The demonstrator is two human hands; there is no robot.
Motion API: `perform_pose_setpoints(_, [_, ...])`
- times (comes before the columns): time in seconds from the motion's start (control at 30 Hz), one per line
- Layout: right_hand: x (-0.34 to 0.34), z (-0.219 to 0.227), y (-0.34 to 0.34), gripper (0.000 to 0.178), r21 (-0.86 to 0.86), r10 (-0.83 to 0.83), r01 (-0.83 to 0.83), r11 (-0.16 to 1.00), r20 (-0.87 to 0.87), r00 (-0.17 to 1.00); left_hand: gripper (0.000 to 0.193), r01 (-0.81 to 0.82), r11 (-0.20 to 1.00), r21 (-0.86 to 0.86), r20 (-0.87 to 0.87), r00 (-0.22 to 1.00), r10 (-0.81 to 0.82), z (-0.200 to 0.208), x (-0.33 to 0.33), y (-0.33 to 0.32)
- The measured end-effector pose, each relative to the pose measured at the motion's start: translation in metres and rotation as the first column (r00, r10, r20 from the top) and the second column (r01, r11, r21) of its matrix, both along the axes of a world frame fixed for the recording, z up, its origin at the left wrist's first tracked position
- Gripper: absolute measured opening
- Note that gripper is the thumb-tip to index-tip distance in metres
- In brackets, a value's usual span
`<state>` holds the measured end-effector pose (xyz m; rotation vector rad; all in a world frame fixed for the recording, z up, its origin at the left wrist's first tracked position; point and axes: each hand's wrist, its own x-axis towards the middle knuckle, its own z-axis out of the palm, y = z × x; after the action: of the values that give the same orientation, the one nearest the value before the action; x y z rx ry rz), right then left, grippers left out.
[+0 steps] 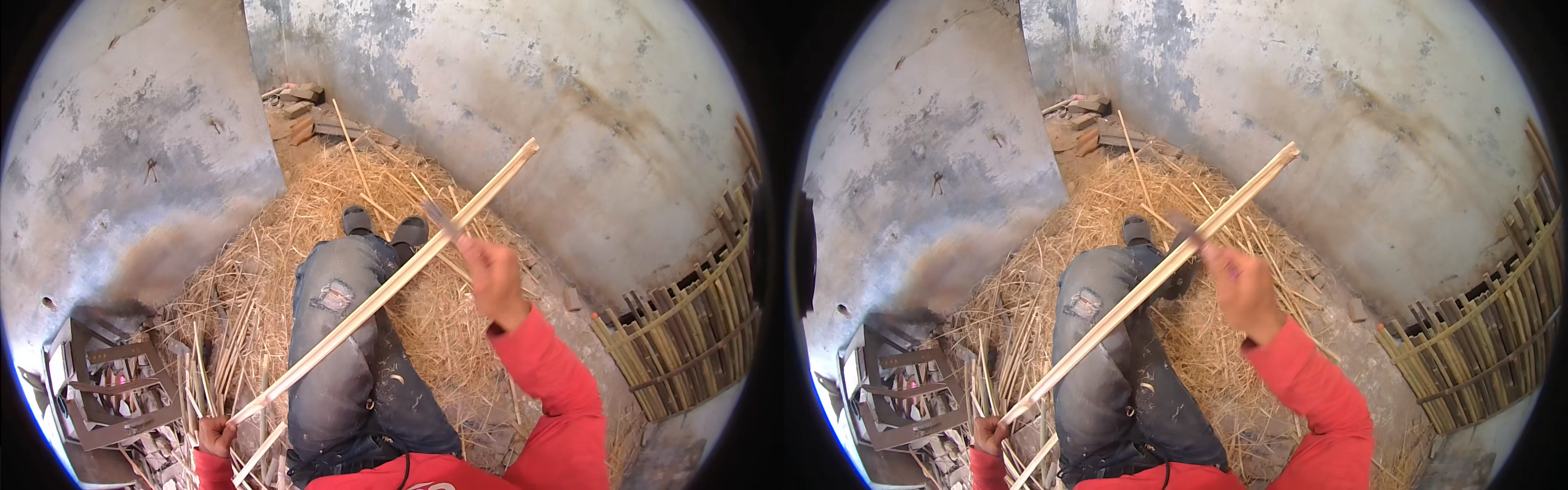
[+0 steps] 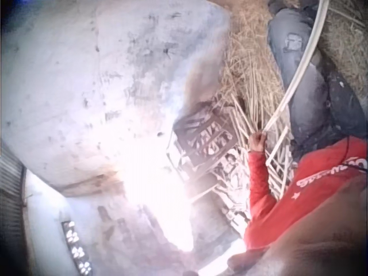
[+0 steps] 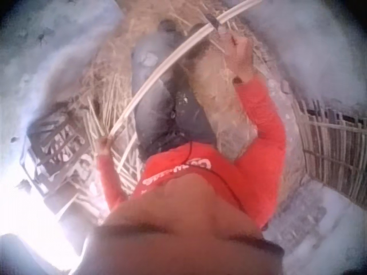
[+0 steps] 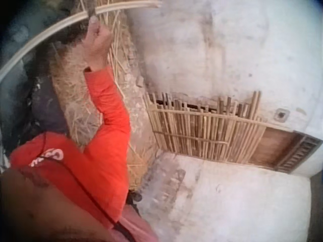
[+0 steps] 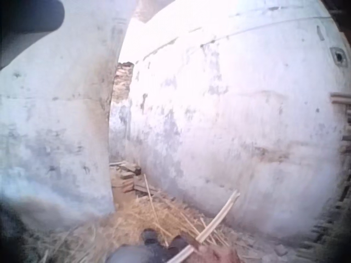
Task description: The person scrapes a long strip of bamboo using a knife while sitting on the floor.
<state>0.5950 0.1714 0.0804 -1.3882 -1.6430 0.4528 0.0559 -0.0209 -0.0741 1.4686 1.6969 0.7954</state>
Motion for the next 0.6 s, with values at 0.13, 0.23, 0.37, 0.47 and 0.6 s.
perform_pose_setpoints(0.13, [0.047,0.011,0.032,0.05,0.046,-0.142,0.149,0.988,-0.12,0.983,0.044,0.065,0.996,0.061,-0.067,0.996,-0.061,0.017,0.005,0.008])
perform_pose_setpoints(0.23, [0.062,0.017,0.035,0.046,0.028,-0.156,0.164,0.986,-0.188,0.97,0.048,0.065,0.983,0.173,-0.222,0.975,-0.025,0.013,0.004,0.004])
perform_pose_setpoints(0.37, [0.072,0.02,0.034,0.043,0.0,-0.185,0.188,0.982,-0.178,0.967,0.043,0.102,0.927,0.362,-0.424,0.903,0.067,0.013,0.012,0.002])
perform_pose_setpoints(0.47, [0.086,0.015,0.04,0.043,0.085,-0.248,0.259,0.962,-0.127,0.96,0.034,0.156,0.848,0.507,-0.519,0.84,0.156,0.003,0.012,0.002])
perform_pose_setpoints(0.6, [0.102,0.018,0.048,0.046,0.182,-0.391,0.394,0.901,-0.051,0.919,0.027,0.158,0.848,0.506,-0.527,0.835,0.159,-0.007,0.002,0.001])
